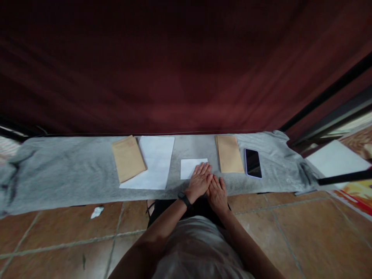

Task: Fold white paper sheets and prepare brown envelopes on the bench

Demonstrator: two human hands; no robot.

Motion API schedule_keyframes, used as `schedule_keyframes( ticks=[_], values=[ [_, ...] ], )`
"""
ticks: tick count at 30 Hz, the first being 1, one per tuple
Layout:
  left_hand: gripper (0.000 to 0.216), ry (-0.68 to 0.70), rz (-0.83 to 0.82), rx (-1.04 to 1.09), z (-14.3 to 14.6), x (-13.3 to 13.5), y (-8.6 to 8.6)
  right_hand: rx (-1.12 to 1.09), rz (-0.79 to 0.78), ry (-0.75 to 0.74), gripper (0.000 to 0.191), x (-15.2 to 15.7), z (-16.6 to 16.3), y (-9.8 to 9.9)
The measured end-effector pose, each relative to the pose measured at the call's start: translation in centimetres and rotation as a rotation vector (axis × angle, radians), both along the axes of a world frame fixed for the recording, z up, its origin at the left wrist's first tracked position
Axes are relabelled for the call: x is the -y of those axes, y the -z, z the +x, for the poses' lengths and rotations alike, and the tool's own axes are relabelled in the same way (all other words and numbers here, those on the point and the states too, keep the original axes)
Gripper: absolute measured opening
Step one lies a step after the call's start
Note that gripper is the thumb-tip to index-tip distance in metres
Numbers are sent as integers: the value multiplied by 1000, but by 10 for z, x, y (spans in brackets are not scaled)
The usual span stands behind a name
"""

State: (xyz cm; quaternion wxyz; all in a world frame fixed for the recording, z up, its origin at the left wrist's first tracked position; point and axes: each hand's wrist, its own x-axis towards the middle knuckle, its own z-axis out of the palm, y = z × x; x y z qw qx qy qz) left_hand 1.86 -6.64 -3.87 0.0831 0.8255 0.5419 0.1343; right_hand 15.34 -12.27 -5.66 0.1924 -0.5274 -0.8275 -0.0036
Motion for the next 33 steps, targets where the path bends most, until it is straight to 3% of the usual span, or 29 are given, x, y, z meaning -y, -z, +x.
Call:
schedule_keyframes(
  ticks=[4, 12, 21, 27, 29, 33],
  values=[
    [55, -49, 10, -8, -4, -11, 1, 8, -5, 9, 44, -1, -1, -3],
    [60, -213, 44, -48, -41, -18, 9, -15, -19, 50, 48, -3, -3, -2],
    [63, -367, 57, -75, -75, -4, 10, -28, -3, 43, 50, -3, -3, 0],
    [60, -458, 87, -71, -76, 11, 4, -15, 2, 43, 48, -3, -3, 1],
    [59, -430, 99, -68, -70, 19, 1, -8, 2, 43, 48, -2, -3, 0],
    [55, -201, 79, -60, -57, 38, -4, -5, -13, 38, 47, -2, -2, -3]
  ],
)
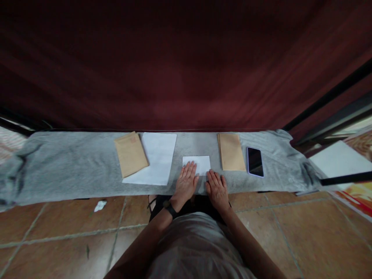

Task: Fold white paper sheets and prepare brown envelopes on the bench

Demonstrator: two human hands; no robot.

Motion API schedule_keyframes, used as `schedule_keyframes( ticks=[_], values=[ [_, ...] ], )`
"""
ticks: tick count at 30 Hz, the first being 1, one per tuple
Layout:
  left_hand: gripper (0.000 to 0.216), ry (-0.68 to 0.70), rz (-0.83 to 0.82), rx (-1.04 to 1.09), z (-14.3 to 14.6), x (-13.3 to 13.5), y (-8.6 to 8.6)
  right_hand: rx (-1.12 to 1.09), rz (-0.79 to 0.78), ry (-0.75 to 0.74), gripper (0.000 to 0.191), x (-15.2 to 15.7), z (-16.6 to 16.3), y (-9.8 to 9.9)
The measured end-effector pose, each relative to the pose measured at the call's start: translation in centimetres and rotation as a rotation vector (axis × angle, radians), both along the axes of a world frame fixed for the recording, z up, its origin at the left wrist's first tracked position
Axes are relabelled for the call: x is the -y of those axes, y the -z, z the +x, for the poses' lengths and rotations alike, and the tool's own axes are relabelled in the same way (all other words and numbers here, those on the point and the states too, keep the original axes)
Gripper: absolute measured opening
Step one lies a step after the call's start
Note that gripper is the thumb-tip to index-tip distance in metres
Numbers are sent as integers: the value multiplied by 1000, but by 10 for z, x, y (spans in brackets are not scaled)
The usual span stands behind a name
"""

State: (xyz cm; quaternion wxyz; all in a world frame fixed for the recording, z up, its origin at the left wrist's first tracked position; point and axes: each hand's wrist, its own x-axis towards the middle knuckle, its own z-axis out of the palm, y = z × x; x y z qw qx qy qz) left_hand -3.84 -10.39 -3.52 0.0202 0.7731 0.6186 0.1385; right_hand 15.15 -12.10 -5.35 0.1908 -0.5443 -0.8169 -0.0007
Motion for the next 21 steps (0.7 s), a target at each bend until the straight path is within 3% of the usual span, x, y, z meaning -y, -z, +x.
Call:
schedule_keyframes(
  ticks=[3, 7, 14, 21],
  values=[
    [56, 91, -34, -8, 4, 9, 0, -10, -32, -3, 47, -2, 2, -3],
    [56, 102, -41, -21, 3, 11, 0, -78, -62, 2, 49, -12, -5, -8],
    [58, 171, 7, -72, 0, 11, 7, -129, -174, -226, 53, -35, -47, -14],
    [57, 156, 4, -70, 1, 11, 8, -42, -140, -173, 53, -40, -39, -5]
  ],
)
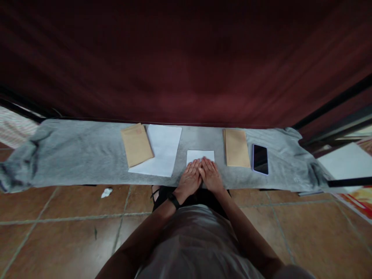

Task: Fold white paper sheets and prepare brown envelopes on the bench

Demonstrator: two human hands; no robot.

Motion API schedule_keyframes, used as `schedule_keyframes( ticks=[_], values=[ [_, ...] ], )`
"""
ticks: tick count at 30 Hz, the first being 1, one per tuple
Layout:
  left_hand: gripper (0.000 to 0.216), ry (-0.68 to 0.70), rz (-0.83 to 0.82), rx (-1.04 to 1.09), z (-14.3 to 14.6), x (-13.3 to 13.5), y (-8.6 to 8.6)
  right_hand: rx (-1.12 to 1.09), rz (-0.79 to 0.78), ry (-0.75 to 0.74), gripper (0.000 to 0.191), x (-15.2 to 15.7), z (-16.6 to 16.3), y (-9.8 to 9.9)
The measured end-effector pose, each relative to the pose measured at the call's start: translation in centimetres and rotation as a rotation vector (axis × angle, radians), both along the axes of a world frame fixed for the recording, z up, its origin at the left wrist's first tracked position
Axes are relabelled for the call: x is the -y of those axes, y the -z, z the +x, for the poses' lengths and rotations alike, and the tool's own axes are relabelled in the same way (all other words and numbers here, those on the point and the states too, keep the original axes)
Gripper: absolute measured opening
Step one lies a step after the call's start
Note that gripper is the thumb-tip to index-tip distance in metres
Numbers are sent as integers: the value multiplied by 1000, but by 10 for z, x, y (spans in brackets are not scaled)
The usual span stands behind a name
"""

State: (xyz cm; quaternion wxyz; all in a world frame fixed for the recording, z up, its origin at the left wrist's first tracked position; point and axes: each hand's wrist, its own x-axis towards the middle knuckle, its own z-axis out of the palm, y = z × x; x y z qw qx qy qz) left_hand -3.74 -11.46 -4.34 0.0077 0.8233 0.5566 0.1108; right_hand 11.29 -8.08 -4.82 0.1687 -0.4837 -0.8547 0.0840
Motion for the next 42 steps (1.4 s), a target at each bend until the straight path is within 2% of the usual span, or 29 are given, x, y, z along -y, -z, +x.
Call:
schedule_keyframes(
  ticks=[6, 17, 26, 29, 36, 42],
  values=[
    [63, -104, -23, 10, 3, 4, -4, 29, 84, 138, 56, -1, 21, 8],
    [83, -281, -56, 17, -9, 12, -5, 13, 125, 154, 58, 4, 29, 16],
    [84, -301, -34, 35, -12, 14, -4, -18, 140, 187, 59, 9, 37, 16],
    [78, -289, -12, 43, -10, 14, -7, -36, 124, 196, 59, 10, 34, 11],
    [60, -99, 12, 55, 9, 10, -10, -53, 16, 30, 53, 16, 13, -4],
    [62, -131, -57, 26, 6, 8, -3, -11, 31, 57, 52, 21, 16, -2]
  ],
)
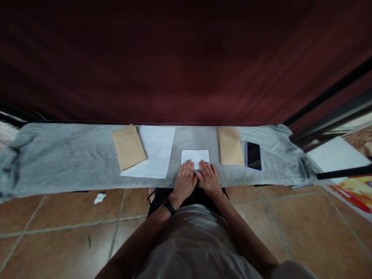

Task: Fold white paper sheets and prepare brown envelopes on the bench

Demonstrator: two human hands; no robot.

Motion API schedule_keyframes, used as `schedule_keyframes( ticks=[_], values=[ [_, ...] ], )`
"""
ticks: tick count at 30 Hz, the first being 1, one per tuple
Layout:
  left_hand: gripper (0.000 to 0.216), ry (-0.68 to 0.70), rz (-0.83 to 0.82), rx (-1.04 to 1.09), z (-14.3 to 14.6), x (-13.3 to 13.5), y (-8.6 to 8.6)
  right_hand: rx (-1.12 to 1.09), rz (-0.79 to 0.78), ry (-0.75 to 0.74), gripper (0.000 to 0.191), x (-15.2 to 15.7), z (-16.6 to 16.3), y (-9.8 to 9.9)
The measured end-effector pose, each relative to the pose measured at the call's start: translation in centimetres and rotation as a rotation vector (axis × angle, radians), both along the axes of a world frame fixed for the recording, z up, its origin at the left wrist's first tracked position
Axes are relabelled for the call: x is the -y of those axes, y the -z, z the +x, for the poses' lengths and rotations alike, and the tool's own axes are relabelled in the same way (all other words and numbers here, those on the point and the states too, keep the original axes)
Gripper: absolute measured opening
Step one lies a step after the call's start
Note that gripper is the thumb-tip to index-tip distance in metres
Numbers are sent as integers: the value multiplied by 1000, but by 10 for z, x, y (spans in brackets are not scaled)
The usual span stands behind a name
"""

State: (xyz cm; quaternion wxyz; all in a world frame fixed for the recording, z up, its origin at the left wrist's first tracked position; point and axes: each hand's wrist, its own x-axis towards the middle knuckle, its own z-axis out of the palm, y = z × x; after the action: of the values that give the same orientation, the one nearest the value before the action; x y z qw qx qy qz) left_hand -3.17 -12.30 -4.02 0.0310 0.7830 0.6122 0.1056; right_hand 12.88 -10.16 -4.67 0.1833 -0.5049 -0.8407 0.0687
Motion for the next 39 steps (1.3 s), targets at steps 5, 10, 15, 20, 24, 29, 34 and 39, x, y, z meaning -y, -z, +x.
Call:
schedule_keyframes(
  ticks=[5, 10, 15, 20, 24, 29, 34, 39],
  values=[
    [63, -92, 18, 2, -15, 3, 0, 26, 19, 68, 54, 2, 13, 1],
    [62, -146, 42, -5, -26, 7, 1, 35, 23, 103, 54, 6, 22, 3],
    [60, -132, 84, 15, -19, -2, -2, -2, 14, 107, 54, -1, 19, -2],
    [57, 10, 55, 15, 5, -33, -4, -37, -15, 28, 50, -26, 0, -13],
    [56, 28, -5, -6, 10, -53, 0, 5, -20, 38, 50, -44, -6, -12],
    [57, -43, 30, -13, -2, -54, 6, 26, 20, 97, 52, -46, -2, 1],
    [59, -124, 81, 4, -20, -45, 9, 25, 37, 173, 56, -41, 4, 10],
    [60, -170, 124, 36, -35, -41, 12, 7, 53, 218, 57, -37, 8, 10]
  ],
)
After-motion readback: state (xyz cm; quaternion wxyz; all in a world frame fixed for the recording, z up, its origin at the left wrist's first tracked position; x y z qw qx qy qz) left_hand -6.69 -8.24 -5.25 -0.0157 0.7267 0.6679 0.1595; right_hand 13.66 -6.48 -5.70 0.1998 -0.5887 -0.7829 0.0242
